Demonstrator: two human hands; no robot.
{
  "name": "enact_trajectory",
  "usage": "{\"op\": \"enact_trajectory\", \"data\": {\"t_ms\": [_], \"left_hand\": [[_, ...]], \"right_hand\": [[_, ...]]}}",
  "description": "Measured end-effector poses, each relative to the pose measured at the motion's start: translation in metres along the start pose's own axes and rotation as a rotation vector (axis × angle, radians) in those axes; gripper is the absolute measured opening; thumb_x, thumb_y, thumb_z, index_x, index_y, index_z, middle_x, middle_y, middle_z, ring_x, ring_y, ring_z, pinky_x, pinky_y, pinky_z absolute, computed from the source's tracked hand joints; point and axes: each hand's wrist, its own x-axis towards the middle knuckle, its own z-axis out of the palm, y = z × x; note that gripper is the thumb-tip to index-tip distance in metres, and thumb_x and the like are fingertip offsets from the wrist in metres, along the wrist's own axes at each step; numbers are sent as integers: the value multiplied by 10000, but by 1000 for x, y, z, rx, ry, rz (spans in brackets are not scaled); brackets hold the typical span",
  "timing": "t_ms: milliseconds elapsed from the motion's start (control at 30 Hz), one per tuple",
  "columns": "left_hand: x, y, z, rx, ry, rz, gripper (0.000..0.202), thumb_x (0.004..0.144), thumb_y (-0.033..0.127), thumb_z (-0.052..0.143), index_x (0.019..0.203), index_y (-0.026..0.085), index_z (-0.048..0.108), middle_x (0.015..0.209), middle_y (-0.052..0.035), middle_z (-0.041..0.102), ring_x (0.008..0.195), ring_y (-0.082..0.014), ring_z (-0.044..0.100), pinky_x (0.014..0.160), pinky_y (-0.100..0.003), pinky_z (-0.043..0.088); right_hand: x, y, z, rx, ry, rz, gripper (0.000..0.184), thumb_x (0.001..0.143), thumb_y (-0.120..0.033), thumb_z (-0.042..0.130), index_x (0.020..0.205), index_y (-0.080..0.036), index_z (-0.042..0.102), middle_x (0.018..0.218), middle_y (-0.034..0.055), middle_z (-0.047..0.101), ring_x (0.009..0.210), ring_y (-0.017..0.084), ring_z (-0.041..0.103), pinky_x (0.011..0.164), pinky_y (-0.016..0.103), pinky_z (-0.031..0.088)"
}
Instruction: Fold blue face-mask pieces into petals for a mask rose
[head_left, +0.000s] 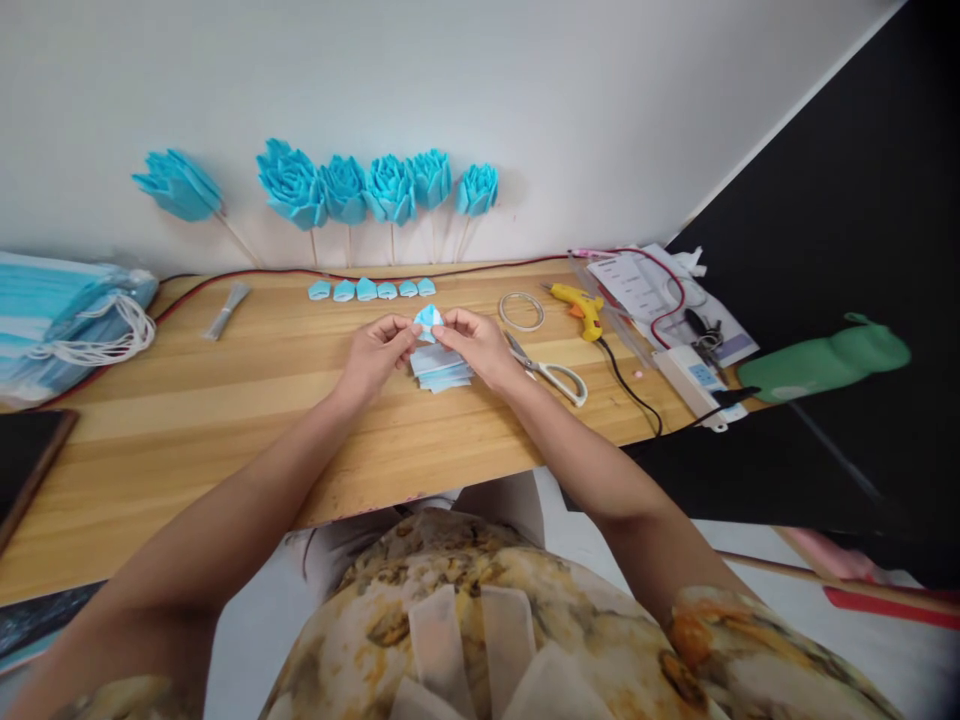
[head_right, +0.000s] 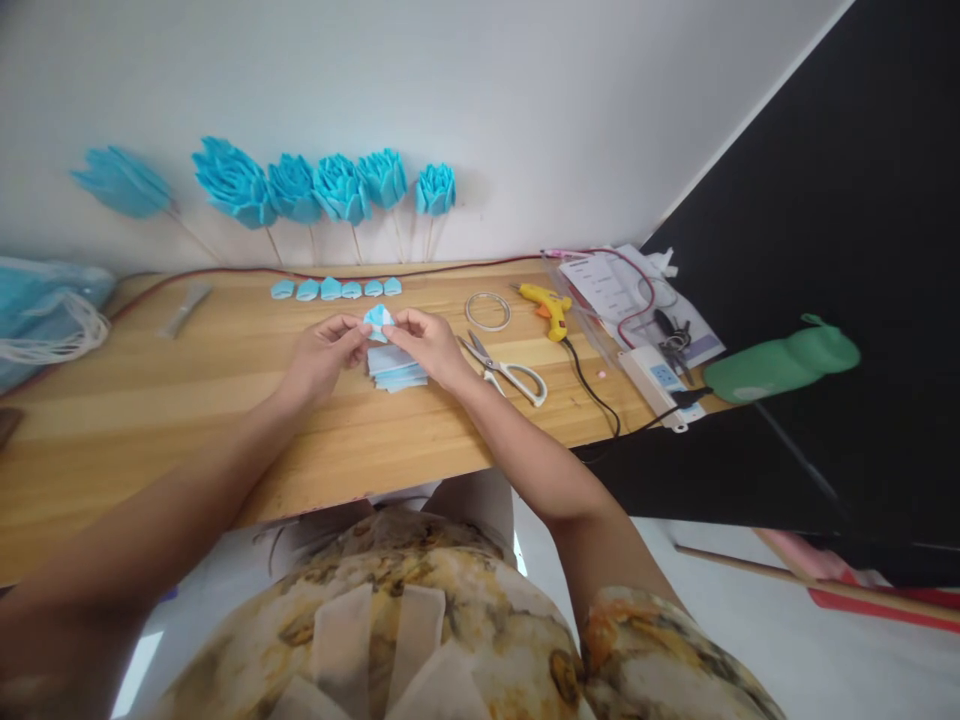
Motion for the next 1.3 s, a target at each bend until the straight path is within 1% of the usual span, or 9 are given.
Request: {"op": "enact_trajectory", "data": {"t_ms": [133,267,433,533,633,767,867,1033,1300], "left_hand": [[0,0,0,-31,45,-21,271,759,432,753,789,194,628,598,40,567,480,-71,475,448,-201,341],[0,0,1,-40,62,-56,203,756,347,725,850,179,661,585,46,562,477,-66,455,448,-192,315],[0,0,2,-37,88,-62,127,765,270,674,833,163,665,551,45,557,468,-69,438,450,-197,298],[1,0,2,-21,94,-44,104,772,251,660,827,164,669,548,44,556,472,-70,434,457,-202,294],[1,1,2,-12,94,-43,91,773,245,654,818,167,665,548,45,551,472,-71,429,458,-207,287],[-1,3,3,0,93,-44,93,781,241,639,820,161,665,550,43,550,483,-74,432,463,-209,289],[-1,3,3,12,89,-51,119,782,253,641,839,156,679,552,41,552,495,-78,443,467,-209,295],[1,-2,1,22,85,-43,118,767,255,646,831,162,684,550,42,548,498,-83,449,469,-212,299],[3,-4,1,22,79,-39,112,767,267,652,819,168,667,541,43,541,485,-84,428,471,-220,284]], "right_hand": [[8,-9,-12,-92,74,-48,250,765,-429,705,814,-190,652,717,-38,596,649,105,496,629,245,413],[34,-17,-38,-282,79,-163,180,757,-333,686,857,-184,674,785,-18,662,714,122,570,715,264,452],[76,-7,-67,-730,117,-59,223,754,-213,686,973,-185,660,805,-8,704,756,163,634,744,284,465],[95,1,-66,-1072,153,-11,142,814,-171,631,949,-190,672,867,48,742,814,213,666,759,312,468],[108,8,-54,-1254,122,2,147,859,-170,602,972,-194,694,918,96,763,873,255,687,773,332,470],[121,11,-50,-1098,78,-37,188,920,-291,589,1013,-186,713,957,74,774,898,222,692,788,304,479],[127,12,-65,-941,62,-54,181,900,-229,582,984,-158,726,953,56,773,866,182,689,791,281,482],[123,25,-88,-878,-26,4,227,739,-119,691,960,-153,733,960,39,772,848,169,685,811,287,502],[125,44,-74,-908,-11,4,171,760,-185,721,931,-183,721,962,22,761,869,164,674,826,293,499]]}}
